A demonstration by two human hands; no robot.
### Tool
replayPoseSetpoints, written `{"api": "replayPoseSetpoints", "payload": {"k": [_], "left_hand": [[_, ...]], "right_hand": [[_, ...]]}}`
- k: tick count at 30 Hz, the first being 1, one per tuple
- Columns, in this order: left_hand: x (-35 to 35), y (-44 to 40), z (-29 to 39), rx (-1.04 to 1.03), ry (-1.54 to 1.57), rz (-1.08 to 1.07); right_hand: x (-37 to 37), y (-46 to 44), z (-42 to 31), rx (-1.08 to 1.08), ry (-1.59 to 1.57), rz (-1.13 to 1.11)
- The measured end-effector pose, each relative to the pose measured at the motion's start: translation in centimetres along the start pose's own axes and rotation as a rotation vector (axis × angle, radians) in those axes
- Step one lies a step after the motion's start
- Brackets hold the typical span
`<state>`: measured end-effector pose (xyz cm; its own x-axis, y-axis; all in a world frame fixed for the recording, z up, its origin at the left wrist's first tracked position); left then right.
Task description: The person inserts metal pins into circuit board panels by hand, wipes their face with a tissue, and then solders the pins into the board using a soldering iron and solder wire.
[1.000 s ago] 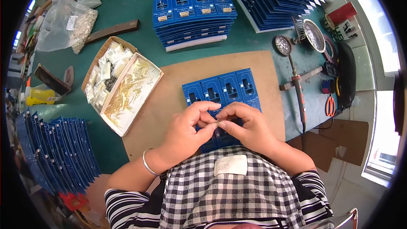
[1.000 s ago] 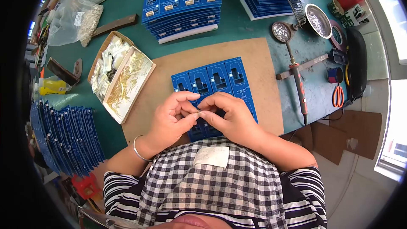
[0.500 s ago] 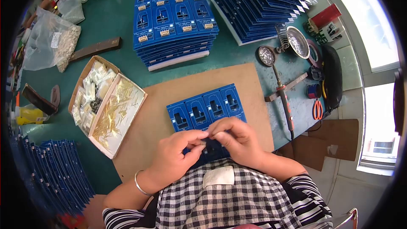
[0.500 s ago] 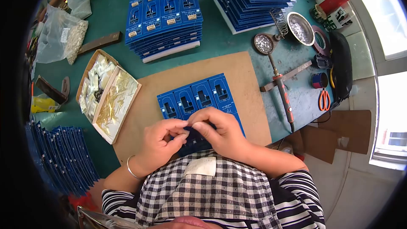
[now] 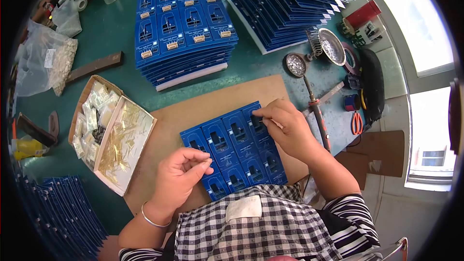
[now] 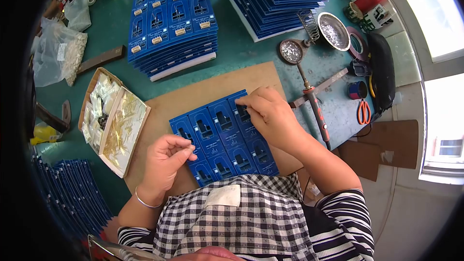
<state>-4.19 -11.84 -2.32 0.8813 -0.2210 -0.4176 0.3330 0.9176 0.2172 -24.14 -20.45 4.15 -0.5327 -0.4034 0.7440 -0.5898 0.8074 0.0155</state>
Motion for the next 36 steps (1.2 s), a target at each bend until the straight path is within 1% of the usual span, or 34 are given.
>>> {"api": "replayPoseSetpoints", "payload": {"k": [2,5,8,11,14,17,20,22,23,25,28,32,36], "left_hand": [[0.1,-0.1,0.0,0.002,-0.008,0.017],[0.2,-0.3,-0.1,-0.009,-0.031,0.012],[0.3,-0.3,-0.2,-0.008,-0.047,-0.004],[0.3,-0.3,-0.2,-0.009,-0.046,-0.013],[0.3,-0.2,-0.3,0.007,-0.047,-0.001],[0.0,-0.3,-0.3,0.003,-0.034,0.012],[-0.2,-0.5,-0.4,-0.010,-0.031,-0.007],[-0.1,-0.5,-0.4,0.017,-0.039,0.001],[0.1,-0.3,-0.5,0.043,-0.054,0.002],[0.1,-0.3,-0.6,0.082,-0.083,-0.022],[-0.1,-0.3,-0.5,0.048,-0.049,-0.049],[0.0,-0.4,-0.4,0.031,0.016,-0.033],[0.0,-0.5,-0.5,0.044,-0.065,-0.053]], "right_hand": [[0.3,-0.3,-0.4,0.014,0.124,0.012],[0.1,-0.2,0.3,-0.004,0.123,0.041],[-0.1,-0.4,-0.1,0.039,0.144,0.050],[-0.1,-0.5,0.2,0.005,0.157,0.040],[-0.2,-0.5,0.2,0.006,0.149,0.038],[-0.3,-0.6,-0.3,0.041,0.210,0.011],[-1.0,-0.7,-2.5,0.178,0.468,-0.025],[-1.5,-1.0,-3.3,0.211,0.538,-0.094],[-1.5,-1.0,-3.3,0.226,0.525,-0.075],[-1.2,-1.1,-3.2,0.186,0.488,-0.077],[-1.2,-1.0,-2.9,0.174,0.479,-0.053],[-1.3,-0.9,-2.8,0.171,0.488,-0.026],[-0.7,-0.4,-1.8,0.176,0.482,0.011]]}}
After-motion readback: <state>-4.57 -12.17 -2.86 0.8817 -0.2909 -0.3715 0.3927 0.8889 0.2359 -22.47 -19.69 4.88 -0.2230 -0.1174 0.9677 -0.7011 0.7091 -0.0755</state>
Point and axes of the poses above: each hand's wrist, its own y-axis away from the middle knuckle, its own x-axis out of the back of the hand, z = x × y, the point moved 9 cm from there along -y, towards the middle knuckle, and after that the axes turned 13 degrees about -z, right-handed, at the moved point
